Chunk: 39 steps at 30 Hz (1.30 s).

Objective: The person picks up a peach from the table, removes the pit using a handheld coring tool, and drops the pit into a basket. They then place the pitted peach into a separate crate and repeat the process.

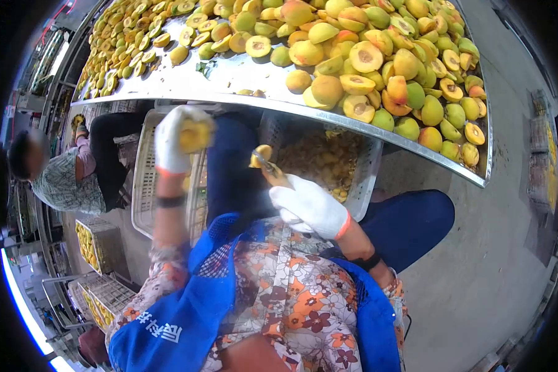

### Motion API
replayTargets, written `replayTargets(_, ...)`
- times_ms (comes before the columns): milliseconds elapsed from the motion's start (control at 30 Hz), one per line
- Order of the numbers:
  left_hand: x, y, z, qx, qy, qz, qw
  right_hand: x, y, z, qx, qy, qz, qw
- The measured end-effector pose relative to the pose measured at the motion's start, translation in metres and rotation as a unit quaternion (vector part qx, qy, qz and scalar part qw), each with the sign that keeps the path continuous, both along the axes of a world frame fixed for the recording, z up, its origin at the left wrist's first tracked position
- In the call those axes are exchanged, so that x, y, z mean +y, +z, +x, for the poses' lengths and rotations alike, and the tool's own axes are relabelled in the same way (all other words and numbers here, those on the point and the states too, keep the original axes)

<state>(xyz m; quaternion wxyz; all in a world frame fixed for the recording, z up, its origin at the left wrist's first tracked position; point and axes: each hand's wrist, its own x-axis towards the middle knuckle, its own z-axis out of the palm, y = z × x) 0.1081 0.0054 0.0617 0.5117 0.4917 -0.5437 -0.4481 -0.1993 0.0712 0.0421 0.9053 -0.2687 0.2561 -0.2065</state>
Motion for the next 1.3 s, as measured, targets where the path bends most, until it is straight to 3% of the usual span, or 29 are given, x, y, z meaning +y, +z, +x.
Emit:
replayTargets(33,0.001,0.005,0.024,-0.198,0.085,0.058,0.975,0.004,-0.016,-0.007,0.132,-0.019,-0.098,0.986)
replayTargets(67,-0.001,0.005,0.048,-0.453,0.106,0.034,0.885,0.005,-0.028,-0.015,0.263,-0.037,-0.194,0.945)
replayTargets(100,-0.003,-0.001,0.067,-0.703,0.103,0.077,0.699,0.007,-0.034,-0.022,0.319,-0.012,-0.183,0.930)
replayTargets(133,0.004,0.002,0.066,-0.790,0.106,-0.101,0.595,0.012,-0.040,-0.025,0.320,-0.015,-0.182,0.930)
replayTargets(200,-0.022,-0.006,0.047,-0.620,0.146,-0.216,0.740,0.011,-0.050,-0.026,0.387,0.006,-0.236,0.892)
replayTargets(233,-0.031,-0.001,0.015,-0.551,0.127,-0.197,0.801,0.010,-0.051,-0.025,0.414,0.026,-0.303,0.858)
replayTargets(267,-0.039,0.008,-0.018,-0.576,0.093,-0.198,0.788,0.013,-0.049,-0.024,0.411,0.033,-0.303,0.859)
replayTargets(333,-0.062,-0.009,-0.063,-0.526,0.033,-0.242,0.814,0.007,-0.041,-0.014,0.449,0.013,-0.361,0.818)
replayTargets(400,-0.082,-0.032,-0.101,-0.484,0.015,-0.289,0.826,0.007,-0.030,-0.009,0.453,0.002,-0.329,0.829)
replayTargets(467,-0.101,-0.036,-0.130,-0.509,-0.051,-0.129,0.849,0.011,-0.029,-0.010,0.465,-0.012,-0.313,0.828)
replayTargets(533,-0.134,-0.063,-0.140,-0.529,-0.078,-0.074,0.842,0.012,-0.027,-0.009,0.462,-0.013,-0.282,0.841)
replayTargets(600,-0.141,-0.061,-0.143,-0.589,-0.068,-0.122,0.796,0.013,-0.032,-0.013,0.462,0.002,-0.224,0.858)
replayTargets(633,-0.147,-0.055,-0.143,-0.572,-0.092,-0.112,0.807,0.013,-0.037,-0.013,0.429,0.009,-0.348,0.834)
replayTargets(733,-0.144,-0.041,-0.140,-0.559,-0.064,-0.045,0.825,0.014,-0.034,-0.013,0.465,-0.048,-0.263,0.844)
replayTargets(767,-0.142,-0.039,-0.134,-0.528,-0.052,-0.052,0.846,0.018,-0.053,-0.022,0.436,-0.090,-0.374,0.813)
replayTargets(800,-0.125,-0.021,-0.127,-0.457,-0.030,-0.052,0.888,0.018,-0.048,-0.021,0.441,-0.115,-0.329,0.827)
replayTargets(867,-0.105,-0.031,-0.112,-0.312,0.059,-0.198,0.927,0.016,-0.037,-0.021,0.437,-0.145,-0.306,0.833)
replayTargets(900,-0.084,-0.016,-0.112,-0.064,-0.027,-0.028,0.997,0.015,-0.037,-0.018,0.425,-0.188,-0.322,0.825)
replayTargets(933,-0.072,-0.012,-0.109,0.145,-0.098,0.047,0.983,0.013,-0.033,-0.013,0.396,-0.231,-0.347,0.818)
replayTargets(1000,-0.029,-0.008,-0.113,0.324,-0.127,0.140,0.927,0.004,0.012,0.004,0.436,-0.230,-0.396,0.774)
replayTargets(1200,0.001,-0.008,-0.125,0.333,-0.129,0.157,0.921,-0.002,0.012,0.020,0.460,-0.219,-0.406,0.759)
replayTargets(1300,0.003,-0.008,-0.134,0.259,-0.106,0.098,0.955,0.000,0.006,0.020,0.467,-0.216,-0.420,0.748)
